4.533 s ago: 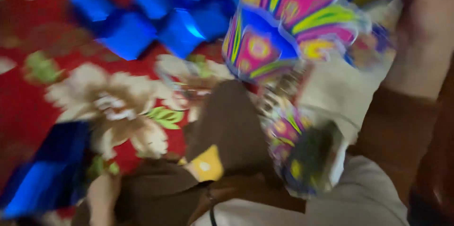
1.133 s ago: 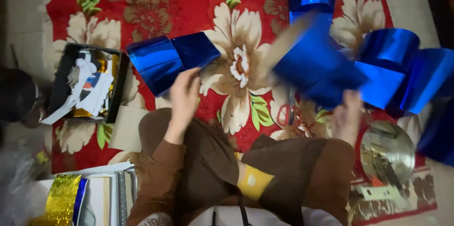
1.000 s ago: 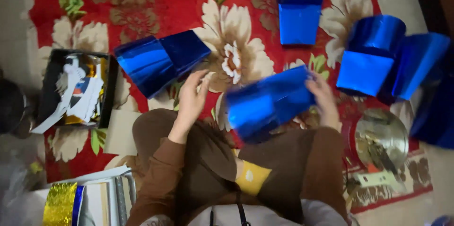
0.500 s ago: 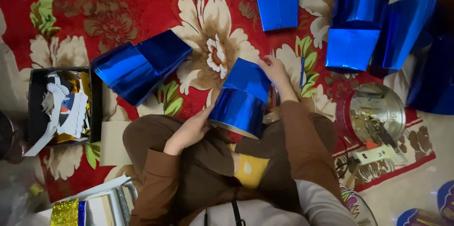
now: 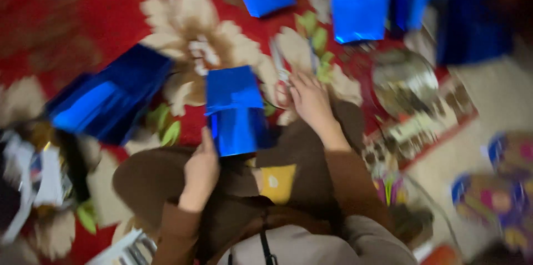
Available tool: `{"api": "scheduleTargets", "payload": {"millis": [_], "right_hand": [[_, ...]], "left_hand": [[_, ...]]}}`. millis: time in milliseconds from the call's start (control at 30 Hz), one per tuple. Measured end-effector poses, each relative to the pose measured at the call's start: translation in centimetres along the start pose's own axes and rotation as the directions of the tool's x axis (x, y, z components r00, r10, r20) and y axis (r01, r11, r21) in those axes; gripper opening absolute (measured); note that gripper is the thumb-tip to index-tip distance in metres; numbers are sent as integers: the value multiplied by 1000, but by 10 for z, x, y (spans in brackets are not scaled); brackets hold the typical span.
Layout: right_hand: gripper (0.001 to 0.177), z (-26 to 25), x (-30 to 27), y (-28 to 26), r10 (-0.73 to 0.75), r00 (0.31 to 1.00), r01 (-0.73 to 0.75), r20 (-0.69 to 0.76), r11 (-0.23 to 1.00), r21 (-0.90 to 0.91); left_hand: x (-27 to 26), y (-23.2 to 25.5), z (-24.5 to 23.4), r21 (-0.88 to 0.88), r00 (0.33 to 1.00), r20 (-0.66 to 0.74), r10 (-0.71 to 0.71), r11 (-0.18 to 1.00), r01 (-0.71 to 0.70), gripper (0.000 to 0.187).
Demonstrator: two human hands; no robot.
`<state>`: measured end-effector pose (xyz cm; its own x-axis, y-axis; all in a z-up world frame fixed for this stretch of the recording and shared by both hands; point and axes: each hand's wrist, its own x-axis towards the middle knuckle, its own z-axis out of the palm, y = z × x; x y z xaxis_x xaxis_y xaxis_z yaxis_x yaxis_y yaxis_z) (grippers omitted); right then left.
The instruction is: The person is assembling decorative paper items, likely traditional hats, by gluing colorful printed cutouts onto blue metallic paper bases using a hot glue gun.
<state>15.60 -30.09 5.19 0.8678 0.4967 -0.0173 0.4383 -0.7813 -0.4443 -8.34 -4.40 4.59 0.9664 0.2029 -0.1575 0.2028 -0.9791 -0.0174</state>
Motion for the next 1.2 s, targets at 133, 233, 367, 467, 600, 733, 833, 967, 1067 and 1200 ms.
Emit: {"api": "scheduleTargets", "payload": {"millis": [133,233,367,467,600,733,833,967,1067,1200], "right_hand": [[40,-39,-115,21,119,976,-147,-183,978,-149],[30,-64,-194,48,258,896,-284,-362,959,-19],[8,-74,-315,121,352,748,-445,-563,895,-32],[12,-90,-363,113,747,557,-793,-362,608,34],[33,-44,-412,143,928,367,-918,-56,352,-184],[41,0,-474,171,994,106,-983,-26,101,-155],[45,12,-507,178,998,-5,-1000,-65,-7,-23],[88,6,-504,158,996,8,-910,85,-28,413],[92,-5,-476,136,991,75,-817,109,-1,577],[92,-2,-464,126,988,148,-724,-47,141,676]], "left_hand": [[-22,-8,-55,-105,998,0,66,992,-66,76],[-25,-14,-91,-252,966,-164,197,939,-235,52],[-25,0,-102,-503,961,-265,77,840,-206,24],[-19,19,-94,-540,992,-111,57,835,-108,32],[-18,49,-106,-569,973,-124,194,789,-230,38],[-21,31,-78,-629,990,-64,129,765,-140,41],[-17,51,-48,-712,935,-354,4,647,-273,47],[-26,137,-105,-347,585,-805,-101,880,-325,46],[-12,43,-80,-751,939,-100,330,594,-289,15],[-13,56,-85,-862,963,-5,270,486,-141,23]]}}
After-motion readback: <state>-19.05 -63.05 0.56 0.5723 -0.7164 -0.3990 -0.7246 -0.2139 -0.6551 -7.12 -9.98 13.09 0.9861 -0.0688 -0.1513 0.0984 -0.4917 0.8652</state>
